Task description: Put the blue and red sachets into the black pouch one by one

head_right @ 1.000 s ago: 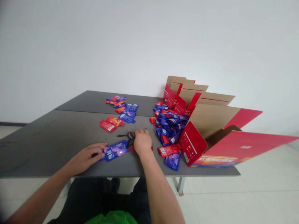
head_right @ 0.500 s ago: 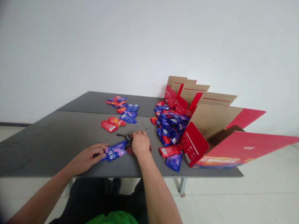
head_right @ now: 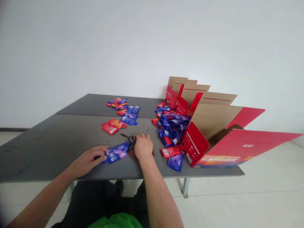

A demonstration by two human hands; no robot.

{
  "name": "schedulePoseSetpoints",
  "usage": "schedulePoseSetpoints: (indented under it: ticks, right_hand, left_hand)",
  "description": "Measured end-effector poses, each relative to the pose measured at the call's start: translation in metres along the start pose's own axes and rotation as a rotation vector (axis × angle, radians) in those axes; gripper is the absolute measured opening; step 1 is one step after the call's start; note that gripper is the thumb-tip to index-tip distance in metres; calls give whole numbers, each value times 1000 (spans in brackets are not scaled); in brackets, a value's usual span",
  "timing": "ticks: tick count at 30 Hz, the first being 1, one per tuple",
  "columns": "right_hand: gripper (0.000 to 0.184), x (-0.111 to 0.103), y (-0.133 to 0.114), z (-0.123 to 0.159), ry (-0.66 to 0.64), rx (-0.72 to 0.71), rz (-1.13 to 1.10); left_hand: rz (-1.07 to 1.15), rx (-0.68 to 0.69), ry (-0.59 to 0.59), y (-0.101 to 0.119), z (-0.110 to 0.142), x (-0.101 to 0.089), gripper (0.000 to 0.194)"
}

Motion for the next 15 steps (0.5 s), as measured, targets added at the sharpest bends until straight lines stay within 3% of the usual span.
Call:
schedulePoseSetpoints:
  ticks: [2, 4, 6, 8, 13, 15]
  right_hand:
    - [20, -14, -9, 8, 63, -21, -39]
    - [16, -18, -37, 29, 106, -175, -94]
    - [13, -8, -65, 49, 64, -357, -107]
    - [13, 5, -72, 52, 2, -417, -86]
    - [23, 6, -2, 6, 24, -22, 7]
    - [23, 0, 16, 9, 55, 28, 6]
  left_hand:
    - [-7, -2, 3, -2, 1, 0, 36]
    - [-26, -33, 11, -10, 4, 2, 37]
    - [-39, -83, 53, -19, 8, 0, 36]
    - [-36, -116, 77, -22, 9, -1, 37]
    - [19, -65, -12, -9, 3, 4, 39]
    - [25, -84, -8, -12, 4, 3, 41]
Point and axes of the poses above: each hand's wrist, its own z-axis away from the middle knuckle, its own x-axis out of the palm, y = z × x, the point moved 9 cm from there along -z, towards the middle knuckle, and after that the axes turned 12 degrees about x, right-handed, at the moved point
